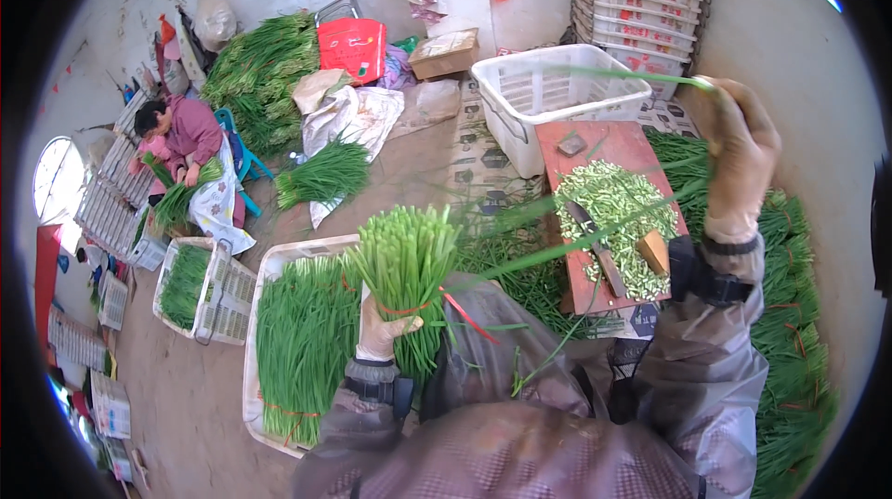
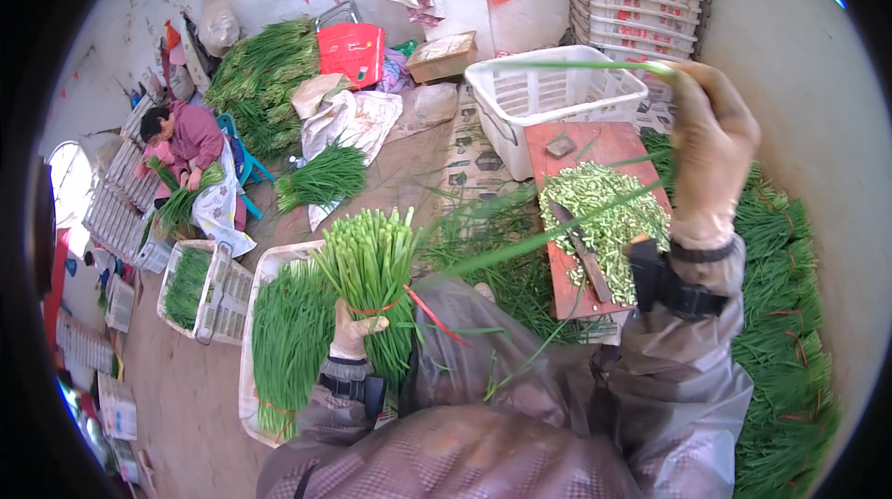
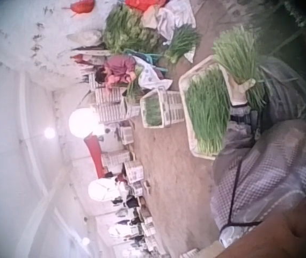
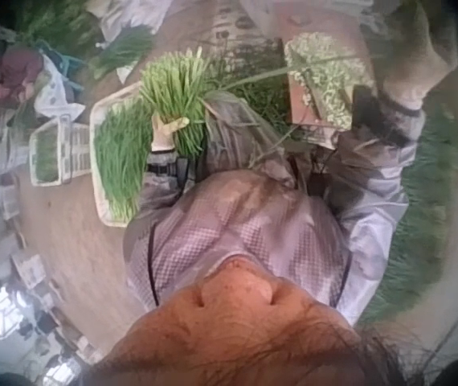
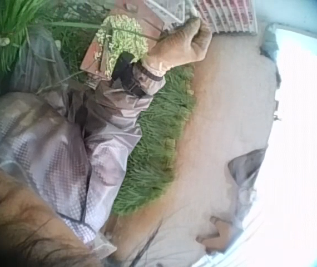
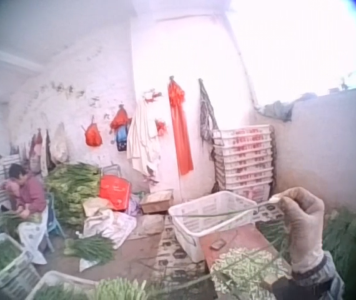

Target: The person sorts and bundles green vegetables by hand, uses a knife to trim the ends on a small wooden board, and places the finished bundles into white plastic crates.

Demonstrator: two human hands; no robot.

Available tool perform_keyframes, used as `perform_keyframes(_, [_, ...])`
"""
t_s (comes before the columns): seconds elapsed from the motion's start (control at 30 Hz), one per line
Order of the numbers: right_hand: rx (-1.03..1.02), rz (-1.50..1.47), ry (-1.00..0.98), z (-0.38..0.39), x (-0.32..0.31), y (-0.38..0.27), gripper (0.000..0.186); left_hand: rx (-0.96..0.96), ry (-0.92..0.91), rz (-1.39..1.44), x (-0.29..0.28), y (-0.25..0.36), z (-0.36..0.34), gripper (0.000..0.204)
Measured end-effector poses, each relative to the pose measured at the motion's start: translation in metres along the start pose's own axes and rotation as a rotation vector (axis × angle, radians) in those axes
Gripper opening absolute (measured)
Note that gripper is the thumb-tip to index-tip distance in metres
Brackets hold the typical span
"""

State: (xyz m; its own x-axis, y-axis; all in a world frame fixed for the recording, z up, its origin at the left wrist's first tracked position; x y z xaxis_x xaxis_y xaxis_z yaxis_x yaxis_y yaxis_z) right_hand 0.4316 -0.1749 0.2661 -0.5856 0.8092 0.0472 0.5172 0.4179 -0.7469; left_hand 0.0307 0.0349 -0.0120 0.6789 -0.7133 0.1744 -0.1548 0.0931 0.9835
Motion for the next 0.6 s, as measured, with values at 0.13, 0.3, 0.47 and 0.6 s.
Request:
perform_keyframes(0.13, [0.064,0.302,-0.461,0.049,0.040,0.030,0.012,0.076,0.027,0.045,-0.005,0.012,0.006,0.072])
perform_keyframes(0.3, [0.269,0.632,-0.907,0.173,0.064,0.165,0.015,0.089,0.086,0.045,-0.014,0.007,0.008,0.069])
perform_keyframes(0.47, [0.371,1.017,-1.340,0.326,0.018,0.281,0.021,0.092,0.132,0.112,-0.036,-0.011,0.014,0.062])
perform_keyframes(0.6, [0.567,1.166,-1.928,0.357,0.011,0.279,0.031,0.094,0.050,0.092,-0.030,-0.011,0.006,0.062])
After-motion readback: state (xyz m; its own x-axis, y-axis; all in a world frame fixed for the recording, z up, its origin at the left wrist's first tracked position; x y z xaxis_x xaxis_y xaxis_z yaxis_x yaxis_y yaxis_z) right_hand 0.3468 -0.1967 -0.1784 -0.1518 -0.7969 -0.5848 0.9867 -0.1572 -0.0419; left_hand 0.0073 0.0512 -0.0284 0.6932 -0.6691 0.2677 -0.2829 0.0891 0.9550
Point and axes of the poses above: each hand's wrist, its own z-axis away from the middle knuckle, its own x-axis out of the palm, y = z × x, the point moved 8 cm from there along -z, towards the middle knuckle, and after that the axes turned 9 degrees about -y, right-handed, at the moved point
